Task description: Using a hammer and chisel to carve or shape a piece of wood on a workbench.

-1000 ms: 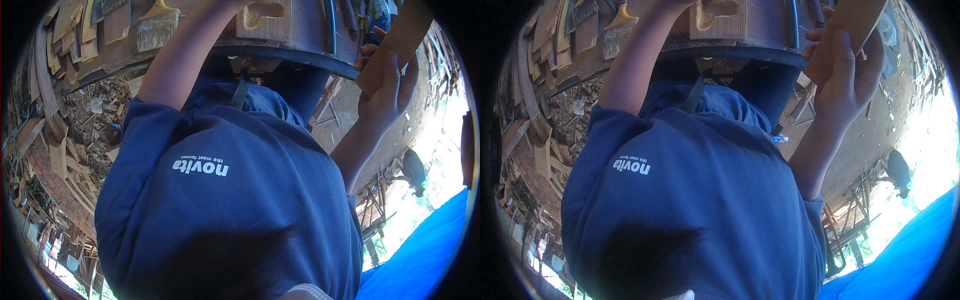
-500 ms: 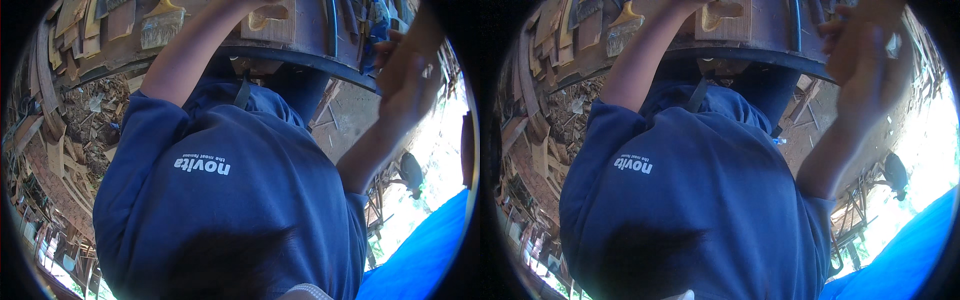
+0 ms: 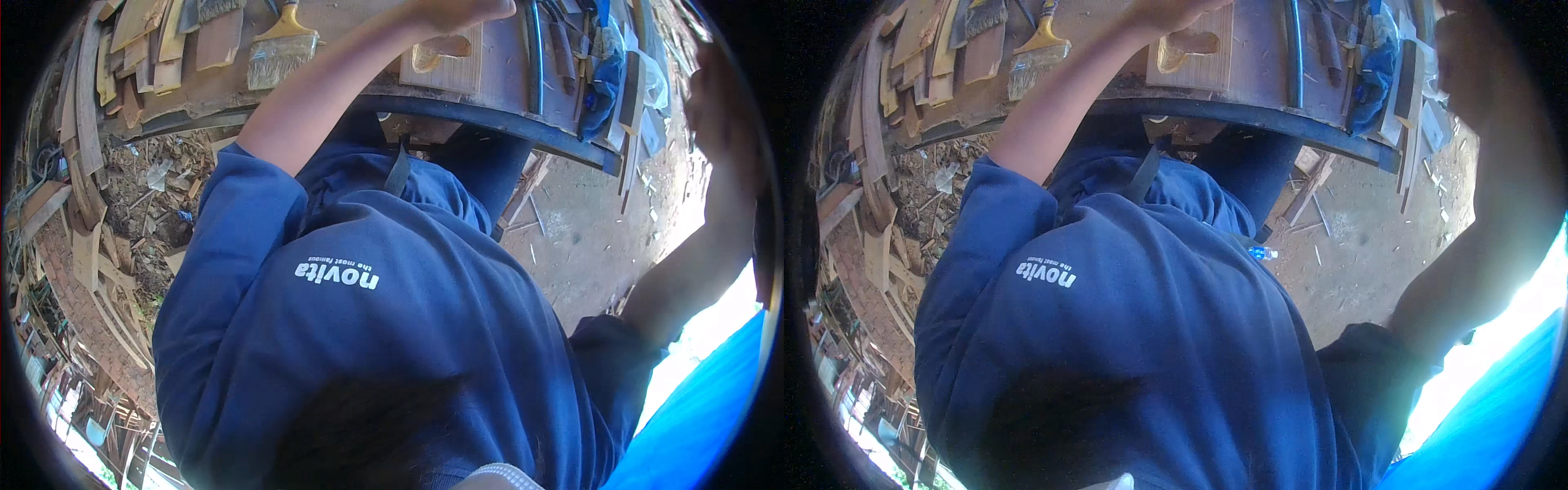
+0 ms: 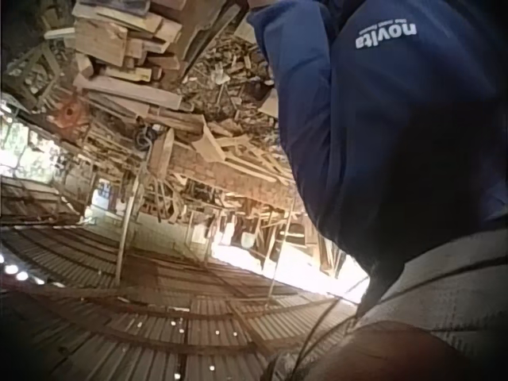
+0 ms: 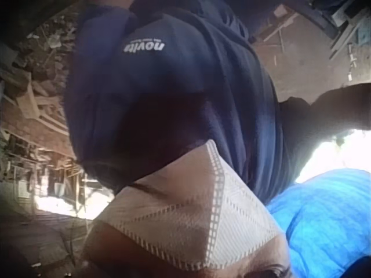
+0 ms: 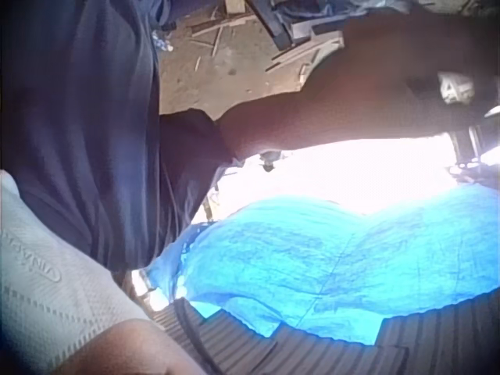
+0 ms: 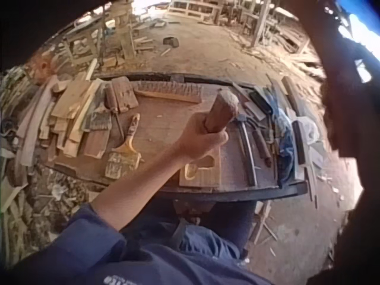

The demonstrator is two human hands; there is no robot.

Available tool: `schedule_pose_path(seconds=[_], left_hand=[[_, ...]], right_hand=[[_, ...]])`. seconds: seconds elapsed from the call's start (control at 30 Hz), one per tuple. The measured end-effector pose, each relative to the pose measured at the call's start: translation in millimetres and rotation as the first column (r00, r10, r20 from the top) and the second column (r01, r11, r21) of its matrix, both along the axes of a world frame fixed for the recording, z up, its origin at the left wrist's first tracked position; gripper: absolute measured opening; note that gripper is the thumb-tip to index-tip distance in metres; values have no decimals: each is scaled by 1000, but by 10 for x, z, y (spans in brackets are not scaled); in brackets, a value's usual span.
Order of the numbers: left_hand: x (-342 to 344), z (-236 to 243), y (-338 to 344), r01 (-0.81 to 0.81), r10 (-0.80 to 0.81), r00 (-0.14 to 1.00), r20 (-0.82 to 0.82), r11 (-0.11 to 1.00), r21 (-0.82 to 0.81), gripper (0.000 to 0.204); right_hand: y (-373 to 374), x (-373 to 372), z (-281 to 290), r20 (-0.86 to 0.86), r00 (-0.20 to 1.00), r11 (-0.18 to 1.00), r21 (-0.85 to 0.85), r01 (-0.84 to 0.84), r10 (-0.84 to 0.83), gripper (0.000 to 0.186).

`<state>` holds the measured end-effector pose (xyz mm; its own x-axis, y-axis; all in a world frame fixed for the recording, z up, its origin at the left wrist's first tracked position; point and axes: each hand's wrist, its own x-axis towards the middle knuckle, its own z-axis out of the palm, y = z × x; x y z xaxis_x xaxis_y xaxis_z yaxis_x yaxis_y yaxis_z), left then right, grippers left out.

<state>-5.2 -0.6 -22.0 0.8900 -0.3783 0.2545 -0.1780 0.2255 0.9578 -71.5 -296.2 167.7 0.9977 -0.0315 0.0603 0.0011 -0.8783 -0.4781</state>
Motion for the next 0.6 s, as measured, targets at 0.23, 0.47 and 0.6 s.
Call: schedule_pose_path(seconds=[0.23,0.47,0.6], left_hand=[[95,10,56,14,0,995,101,990,-140,17],[41,38,4,16,-6,997,72,990,-141,15],[12,59,30,-46,57,995,85,991,-128,14]], right_hand=[[833,-292,39,298,946,974,147,-175,125,42],[696,-275,-77,220,975,945,309,-108,40,43],[695,-301,-126,197,980,947,310,-88,27,42]])
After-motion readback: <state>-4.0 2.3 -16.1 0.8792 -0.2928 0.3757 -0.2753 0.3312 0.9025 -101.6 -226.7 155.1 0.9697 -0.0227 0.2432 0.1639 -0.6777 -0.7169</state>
